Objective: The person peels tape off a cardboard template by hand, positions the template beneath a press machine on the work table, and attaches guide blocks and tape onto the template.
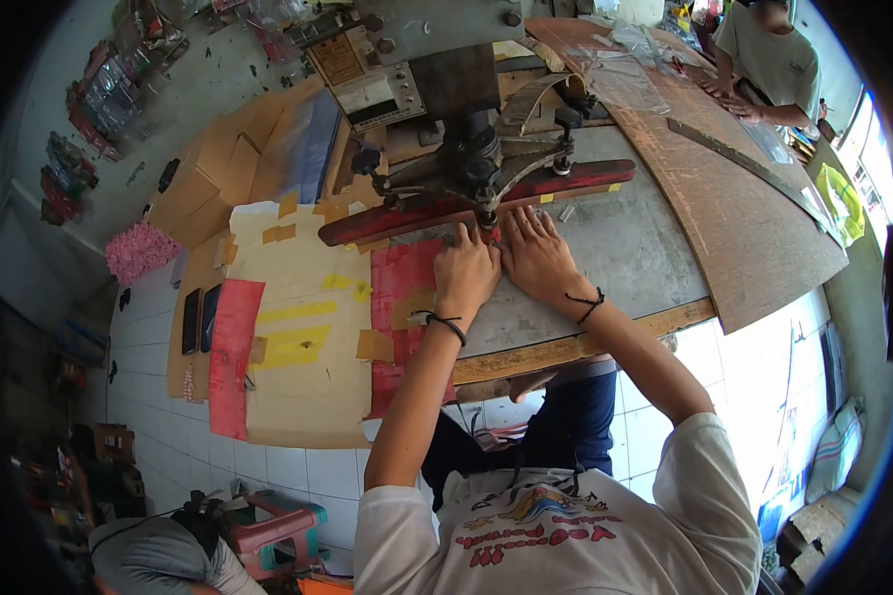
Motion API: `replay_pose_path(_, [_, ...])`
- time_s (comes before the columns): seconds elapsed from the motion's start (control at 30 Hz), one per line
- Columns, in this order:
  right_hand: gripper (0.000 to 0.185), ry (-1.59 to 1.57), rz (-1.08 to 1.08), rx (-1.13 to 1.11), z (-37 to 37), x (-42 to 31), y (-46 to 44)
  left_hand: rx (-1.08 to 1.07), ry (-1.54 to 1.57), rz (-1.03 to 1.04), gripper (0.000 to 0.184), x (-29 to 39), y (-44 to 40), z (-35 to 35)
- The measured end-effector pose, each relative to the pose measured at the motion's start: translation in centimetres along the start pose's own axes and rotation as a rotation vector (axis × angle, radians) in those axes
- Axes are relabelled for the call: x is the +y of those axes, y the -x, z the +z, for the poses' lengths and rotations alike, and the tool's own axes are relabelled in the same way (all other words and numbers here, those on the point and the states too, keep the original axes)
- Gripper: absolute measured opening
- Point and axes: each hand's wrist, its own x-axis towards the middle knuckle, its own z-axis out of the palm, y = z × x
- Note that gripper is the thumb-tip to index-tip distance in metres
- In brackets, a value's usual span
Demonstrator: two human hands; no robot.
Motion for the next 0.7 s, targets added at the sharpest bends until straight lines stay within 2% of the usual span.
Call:
replay_pose_path(0.07, [0.059, -0.023, -0.003, 0.007, -0.7, 0.0, 0.1, -0.043, -0.002, 0.02, 0.031, -0.1, 0.0, -0.3])
replay_pose_path(0.17, [0.059, -0.092, -0.141, 0.05, 0.0, 0.9, -0.2, -0.071, -0.007, 0.033, 0.03, 0.1, -0.2, -0.6])
replay_pose_path(0.47, [0.062, 0.02, 0.045, -0.003, -0.4, -0.2, -0.2, 0.005, 0.022, 0.001, 0.029, 0.3, 0.2, -0.3])
replay_pose_path(0.7, [0.068, -0.013, 0.123, 0.017, -0.8, -0.1, 0.1, 0.031, 0.013, -0.013, 0.029, 0.1, 0.2, 0.3])
